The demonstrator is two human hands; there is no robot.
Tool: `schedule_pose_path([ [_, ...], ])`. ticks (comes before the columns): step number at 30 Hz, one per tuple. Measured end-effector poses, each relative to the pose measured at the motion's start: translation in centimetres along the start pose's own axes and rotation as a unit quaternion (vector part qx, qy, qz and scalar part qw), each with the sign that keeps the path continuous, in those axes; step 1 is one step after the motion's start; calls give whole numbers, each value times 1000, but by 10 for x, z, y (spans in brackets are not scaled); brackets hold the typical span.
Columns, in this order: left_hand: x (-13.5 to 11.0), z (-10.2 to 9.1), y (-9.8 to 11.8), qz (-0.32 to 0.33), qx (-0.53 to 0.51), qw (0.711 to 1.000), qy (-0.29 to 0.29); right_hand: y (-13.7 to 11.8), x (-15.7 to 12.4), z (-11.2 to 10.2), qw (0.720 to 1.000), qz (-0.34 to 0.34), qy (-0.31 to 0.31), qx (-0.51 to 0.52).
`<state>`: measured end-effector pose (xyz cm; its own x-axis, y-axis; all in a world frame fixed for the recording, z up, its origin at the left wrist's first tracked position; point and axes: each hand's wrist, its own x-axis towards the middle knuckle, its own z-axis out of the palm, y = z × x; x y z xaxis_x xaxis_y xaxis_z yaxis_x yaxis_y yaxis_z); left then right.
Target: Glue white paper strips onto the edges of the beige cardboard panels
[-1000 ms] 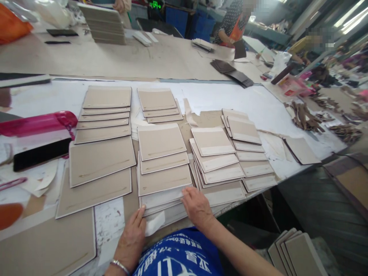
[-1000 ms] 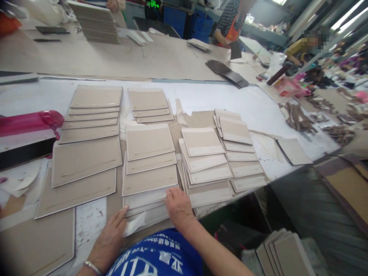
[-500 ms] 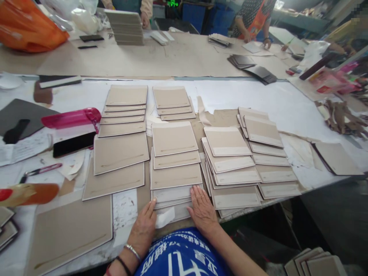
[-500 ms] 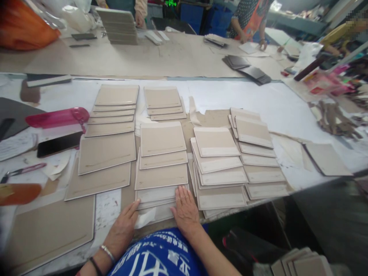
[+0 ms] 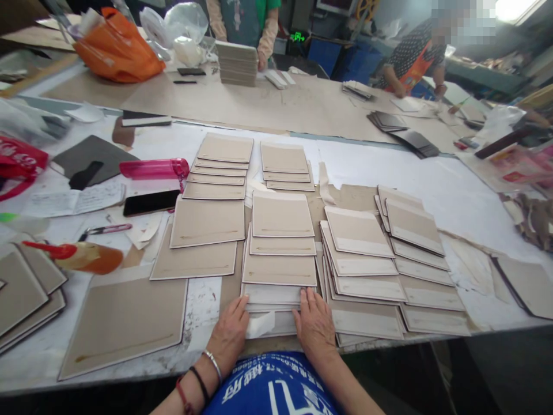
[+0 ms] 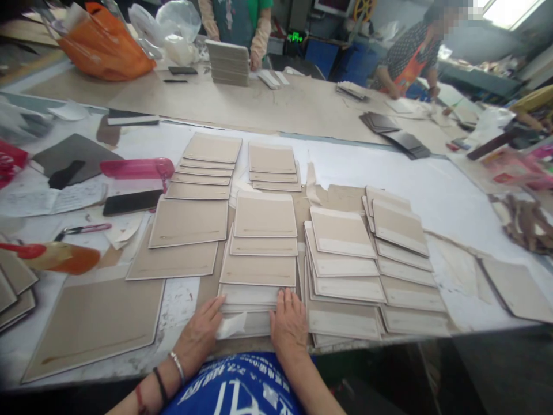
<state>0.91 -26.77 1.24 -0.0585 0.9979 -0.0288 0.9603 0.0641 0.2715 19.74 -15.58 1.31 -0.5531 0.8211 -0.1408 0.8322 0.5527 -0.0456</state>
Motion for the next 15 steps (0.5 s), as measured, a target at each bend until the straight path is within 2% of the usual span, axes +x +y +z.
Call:
schedule_pose_path([
  [2,5,-1,4,5,-13,1000,3,0,-2,2,1000,-6,5,-8],
  [5,13,-4,2,-13,-34,999,-40,2,-3,8,999,-25,18,-21],
  [8,9,-12,-11,-77,-42,993,-81,7,-3,11,998,-42,32,-17],
  [11,-2,-28,-25,-160,-107,979,-60,7,-4,5,998,-34,38,21],
  [13,-6,-42,-25,-219,-239,945,-42,0,-3,-7,995,-28,29,94],
  [14,-6,-49,-20,-257,-327,908,-50,-6,-3,-15,988,-28,17,151],
  [15,-4,-55,-13,-303,-417,854,-72,-14,-1,-24,975,-31,-1,220],
])
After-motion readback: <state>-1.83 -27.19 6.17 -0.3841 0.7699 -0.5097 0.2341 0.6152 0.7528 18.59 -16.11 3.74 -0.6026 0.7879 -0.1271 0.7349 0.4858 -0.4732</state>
